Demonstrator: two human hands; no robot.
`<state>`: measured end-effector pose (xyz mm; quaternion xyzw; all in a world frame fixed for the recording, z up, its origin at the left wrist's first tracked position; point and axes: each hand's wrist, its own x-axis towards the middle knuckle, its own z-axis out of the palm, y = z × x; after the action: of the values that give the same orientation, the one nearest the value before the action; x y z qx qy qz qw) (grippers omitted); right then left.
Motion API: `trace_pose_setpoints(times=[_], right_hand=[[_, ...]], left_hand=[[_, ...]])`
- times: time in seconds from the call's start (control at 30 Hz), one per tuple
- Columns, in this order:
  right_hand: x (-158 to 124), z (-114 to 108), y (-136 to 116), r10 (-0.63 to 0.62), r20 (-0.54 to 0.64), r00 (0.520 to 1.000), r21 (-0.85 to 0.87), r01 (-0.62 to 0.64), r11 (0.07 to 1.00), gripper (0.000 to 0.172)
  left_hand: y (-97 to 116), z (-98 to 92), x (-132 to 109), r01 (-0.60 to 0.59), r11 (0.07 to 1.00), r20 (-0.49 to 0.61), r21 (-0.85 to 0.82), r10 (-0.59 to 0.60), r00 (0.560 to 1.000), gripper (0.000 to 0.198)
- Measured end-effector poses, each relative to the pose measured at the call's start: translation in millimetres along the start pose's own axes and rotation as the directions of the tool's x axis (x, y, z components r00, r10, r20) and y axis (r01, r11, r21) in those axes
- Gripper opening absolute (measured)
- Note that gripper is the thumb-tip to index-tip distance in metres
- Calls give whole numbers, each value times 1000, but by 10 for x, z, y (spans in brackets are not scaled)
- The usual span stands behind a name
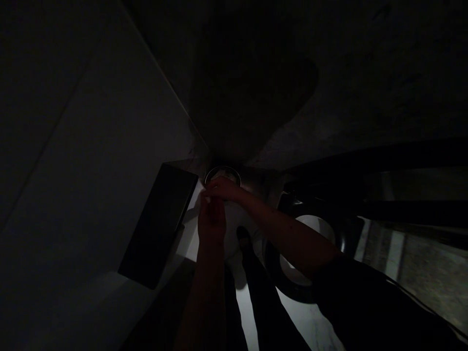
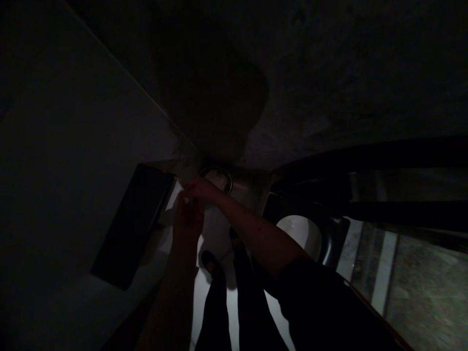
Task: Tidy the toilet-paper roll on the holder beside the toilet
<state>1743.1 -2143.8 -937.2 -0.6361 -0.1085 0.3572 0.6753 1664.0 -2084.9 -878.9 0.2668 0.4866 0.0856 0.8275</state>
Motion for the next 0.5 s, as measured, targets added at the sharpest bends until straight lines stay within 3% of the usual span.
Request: trace_pose_setpoints(times=[0.1,0.17,0.27,0.33,0.43,0.5], right_hand=[[3,-24,30,-16,48,999,36,15,999,23],[9,-38,52,18,37,999,12,-19,1000,32],[64,-43,67,45,-167,985,-105,-63,992,48],[134,-25,58,-31,-284,958,-137,-9,991,44],[248,13,34,-134,-184,974,2,137,991,28],[306,26,38,-135,-62,989,130,142,981,28]], left_hand=[[30,-7,45,35,999,53,-7,-34,998,25],[50,-1,75,32,999,47,4,-32,998,23],[60,16,89,-9,999,-7,33,9,1000,22],[48,27,75,-24,999,-52,46,26,998,22],[12,25,49,-86,995,-45,58,89,995,21],[-15,6,44,-145,987,-18,64,146,989,20]])
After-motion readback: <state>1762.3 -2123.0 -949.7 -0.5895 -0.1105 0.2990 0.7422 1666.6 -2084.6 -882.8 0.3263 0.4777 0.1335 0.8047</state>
